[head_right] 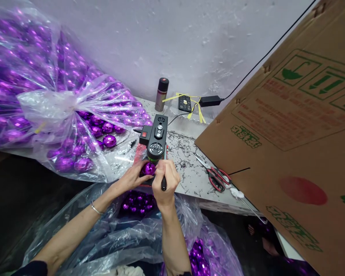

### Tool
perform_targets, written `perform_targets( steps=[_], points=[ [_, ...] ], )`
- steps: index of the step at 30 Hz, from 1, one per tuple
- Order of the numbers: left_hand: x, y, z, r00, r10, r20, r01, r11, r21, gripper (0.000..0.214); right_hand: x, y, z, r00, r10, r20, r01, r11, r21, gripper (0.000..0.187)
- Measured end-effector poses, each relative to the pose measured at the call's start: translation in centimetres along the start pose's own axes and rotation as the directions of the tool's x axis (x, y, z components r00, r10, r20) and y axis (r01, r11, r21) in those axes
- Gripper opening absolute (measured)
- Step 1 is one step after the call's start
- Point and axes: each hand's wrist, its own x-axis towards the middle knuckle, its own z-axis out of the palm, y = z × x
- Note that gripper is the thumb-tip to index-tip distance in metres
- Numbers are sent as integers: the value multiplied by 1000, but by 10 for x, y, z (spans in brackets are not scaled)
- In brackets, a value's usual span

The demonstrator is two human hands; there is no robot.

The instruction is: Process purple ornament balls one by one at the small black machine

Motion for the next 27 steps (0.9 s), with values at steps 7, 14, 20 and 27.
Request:
perform_targets(
  steps=[7, 14, 20, 27],
  points=[
    [4, 1, -5, 983, -179, -35, 176, 982, -71, 64, -1, -1, -1, 1000, -12, 11, 12, 1000, 18, 31],
    [5, 6, -4, 983, -176, -45, 172, 982, -77, 60, -2, 0, -2, 1000, -5, 9, 4, 1000, 23, 31],
    [10, 1, 8, 984, -141, -107, 138, 990, -37, 59, -2, -1, -2, 1000, -2, 18, 2, 1000, 11, 32],
    [5, -11, 25, 983, -72, -169, 69, 997, -21, 61, -3, -1, -3, 1000, -17, 20, 17, 1000, -11, 31]
  ],
)
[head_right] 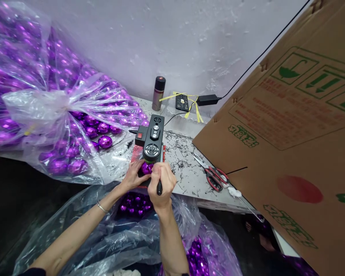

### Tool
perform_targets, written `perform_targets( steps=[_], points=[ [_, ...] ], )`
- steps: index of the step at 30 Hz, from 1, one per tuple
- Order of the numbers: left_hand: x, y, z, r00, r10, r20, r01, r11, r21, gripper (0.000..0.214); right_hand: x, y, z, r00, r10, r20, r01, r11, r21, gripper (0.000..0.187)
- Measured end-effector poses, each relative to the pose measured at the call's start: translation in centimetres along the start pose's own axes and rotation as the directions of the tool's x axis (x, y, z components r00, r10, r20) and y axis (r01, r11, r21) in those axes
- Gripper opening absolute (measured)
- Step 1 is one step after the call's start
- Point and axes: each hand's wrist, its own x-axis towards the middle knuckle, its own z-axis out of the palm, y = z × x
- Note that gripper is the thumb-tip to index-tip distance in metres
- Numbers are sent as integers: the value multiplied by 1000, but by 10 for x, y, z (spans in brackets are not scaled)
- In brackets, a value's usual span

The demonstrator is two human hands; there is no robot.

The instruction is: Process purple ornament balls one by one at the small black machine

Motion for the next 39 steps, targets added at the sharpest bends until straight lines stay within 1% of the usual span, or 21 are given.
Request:
perform_targets(
  steps=[3, 8, 12, 18, 24, 33, 39],
  points=[
    [-2, -2, 1, 1000, 6, 4, -6, 1000, 8, 57, -9, 6, 3, 1000, -15, -11, 15, 1000, 0, 29],
    [-2, 0, 1, 1000, -3, 11, 3, 1000, 7, 58, -32, 23, 12, 993, -98, -60, 96, 995, -30, 30],
    [-2, 1, 1, 1000, -11, 19, 10, 1000, 9, 58, -42, 33, 18, 991, -106, -85, 103, 994, -35, 31],
    [-2, 0, 2, 1000, -3, -3, 3, 1000, -9, 57, -44, 38, 19, 989, -114, -91, 113, 993, -18, 32],
    [-3, 0, 3, 1000, -15, 6, 15, 1000, 7, 59, -46, 41, 20, 987, -137, -88, 138, 990, 0, 32],
    [-1, -1, 1, 1000, 13, 7, -13, 1000, -1, 58, -50, 50, 27, 975, -173, -142, 171, 985, -27, 32],
    [1, -2, 0, 1000, 14, 12, -14, 1000, -8, 59, -48, 49, 29, 975, -157, -154, 160, 987, 3, 31]
  ],
)
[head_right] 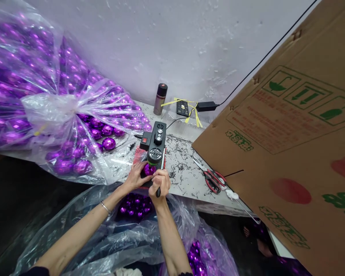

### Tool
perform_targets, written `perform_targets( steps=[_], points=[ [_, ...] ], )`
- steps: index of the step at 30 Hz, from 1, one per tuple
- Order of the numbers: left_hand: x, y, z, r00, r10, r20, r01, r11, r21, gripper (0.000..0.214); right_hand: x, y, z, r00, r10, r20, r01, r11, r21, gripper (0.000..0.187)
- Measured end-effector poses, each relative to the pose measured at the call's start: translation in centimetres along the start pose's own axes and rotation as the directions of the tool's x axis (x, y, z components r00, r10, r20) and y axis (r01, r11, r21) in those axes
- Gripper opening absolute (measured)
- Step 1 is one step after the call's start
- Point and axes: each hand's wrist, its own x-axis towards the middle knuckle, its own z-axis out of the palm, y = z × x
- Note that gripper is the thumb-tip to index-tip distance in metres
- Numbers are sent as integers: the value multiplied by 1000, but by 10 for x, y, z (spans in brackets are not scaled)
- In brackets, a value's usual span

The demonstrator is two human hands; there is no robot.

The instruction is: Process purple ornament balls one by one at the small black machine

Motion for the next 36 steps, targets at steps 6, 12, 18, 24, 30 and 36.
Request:
perform_targets(
  steps=[6, 12, 18, 24, 30, 36],
  points=[
    [1, -2, 0, 1000, 11, -12, -10, 1000, 10, 58, -3, 2, 3, 998, -59, -5, 59, 998, 16, 31],
    [6, -7, 3, 995, 86, -59, -82, 994, 73, 61, 24, -11, -4, 998, -63, 23, 62, 998, 22, 31],
    [-28, 0, 1, 981, 181, -67, -173, 978, 116, 63, 62, -34, -16, 983, 136, 126, -135, 991, -12, 34],
    [-49, 1, -48, 966, 186, -180, -125, 944, 305, 71, 42, -30, -14, 986, 126, 111, -127, 992, 8, 31],
    [31, -29, -128, 902, -135, -411, 374, 721, 583, 50, 36, -25, -11, 992, 103, 76, -106, 994, 33, 31],
    [56, -42, -133, 956, -250, -151, 278, 622, 732, 59, 36, -25, -11, 993, 86, 82, -88, 996, 21, 33]
  ],
)
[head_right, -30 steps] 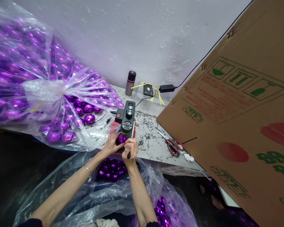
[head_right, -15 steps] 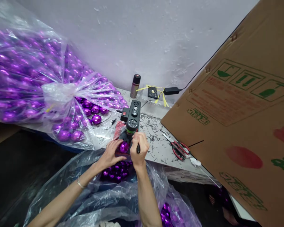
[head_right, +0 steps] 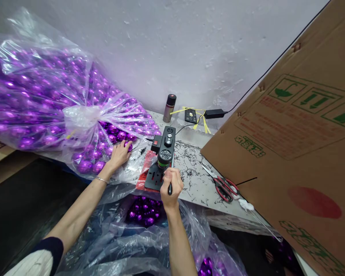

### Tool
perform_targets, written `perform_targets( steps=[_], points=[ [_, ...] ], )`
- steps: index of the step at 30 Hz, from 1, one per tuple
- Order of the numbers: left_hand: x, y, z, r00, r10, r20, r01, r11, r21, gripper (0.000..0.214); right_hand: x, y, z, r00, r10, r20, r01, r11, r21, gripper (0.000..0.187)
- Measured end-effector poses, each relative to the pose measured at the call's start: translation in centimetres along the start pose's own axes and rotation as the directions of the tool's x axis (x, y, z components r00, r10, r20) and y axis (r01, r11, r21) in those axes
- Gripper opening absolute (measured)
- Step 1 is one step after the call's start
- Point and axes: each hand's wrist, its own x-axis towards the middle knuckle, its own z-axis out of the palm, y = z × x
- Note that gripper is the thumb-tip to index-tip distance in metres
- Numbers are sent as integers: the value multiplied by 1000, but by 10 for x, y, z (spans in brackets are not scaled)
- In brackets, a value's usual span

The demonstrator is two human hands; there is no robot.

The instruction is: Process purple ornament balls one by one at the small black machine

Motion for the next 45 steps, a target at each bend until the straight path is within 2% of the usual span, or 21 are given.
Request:
perform_targets(
  steps=[3, 5, 6, 7, 9, 11, 13, 15, 17, 22, 24, 27, 30, 37, 42, 45],
  points=[
    [5, 2, -3, 999, -28, 33, 32, 991, -133, 60, 1, -1, -1, 1000, -10, 7, 10, 1000, 1, 33],
    [6, 4, -9, 998, -60, 33, 67, 947, -315, 62, 3, -3, -2, 1000, -8, 17, 8, 1000, 1, 33],
    [4, 6, -12, 997, -70, 37, 79, 897, -435, 63, 5, -5, -3, 1000, -5, 21, 5, 1000, 3, 33],
    [-1, 9, -14, 996, -71, 54, 89, 823, -561, 65, 8, -7, -3, 1000, 1, 26, -1, 1000, 5, 33],
    [-17, 18, -17, 991, -41, 125, 124, 615, -779, 70, 15, -12, -5, 999, 23, 36, -23, 1000, 2, 34],
    [-39, 31, -15, 977, 26, 210, 180, 416, -891, 72, 24, -18, -6, 997, 59, 49, -59, 998, -13, 36],
    [-61, 46, -9, 962, 95, 256, 212, 331, -920, 71, 33, -24, -6, 994, 96, 59, -95, 995, -32, 38],
    [-76, 59, 1, 955, 156, 254, 190, 336, -922, 71, 39, -27, -7, 991, 114, 65, -111, 993, -42, 39],
    [-83, 69, 11, 956, 187, 227, 143, 381, -913, 76, 42, -28, -7, 992, 108, 68, -105, 993, -49, 38],
    [-80, 82, 24, 961, 211, 178, 18, 596, -803, 74, 37, -26, -8, 995, 69, 66, -65, 996, -67, 37],
    [-78, 85, 26, 957, 261, 127, -72, 636, -768, 68, 34, -25, -8, 996, 66, 66, -62, 996, -61, 37],
    [-77, 89, 30, 944, 328, 20, -207, 643, -737, 64, 31, -23, -8, 995, 75, 68, -72, 996, -44, 36],
    [-80, 91, 35, 932, 358, -51, -288, 652, -701, 65, 29, -22, -8, 995, 73, 67, -71, 997, -27, 35],
    [-92, 91, 41, 922, 374, -99, -337, 653, -678, 63, 24, -19, -8, 994, 86, 62, -85, 996, -19, 33],
    [-82, 100, 47, 928, 352, -122, -344, 685, -643, 60, 23, -19, -9, 995, 82, 63, -81, 997, -14, 32],
    [-77, 105, 56, 925, 348, -154, -359, 664, -656, 60, 23, -19, -10, 995, 76, 69, -75, 997, -25, 31]
  ],
)
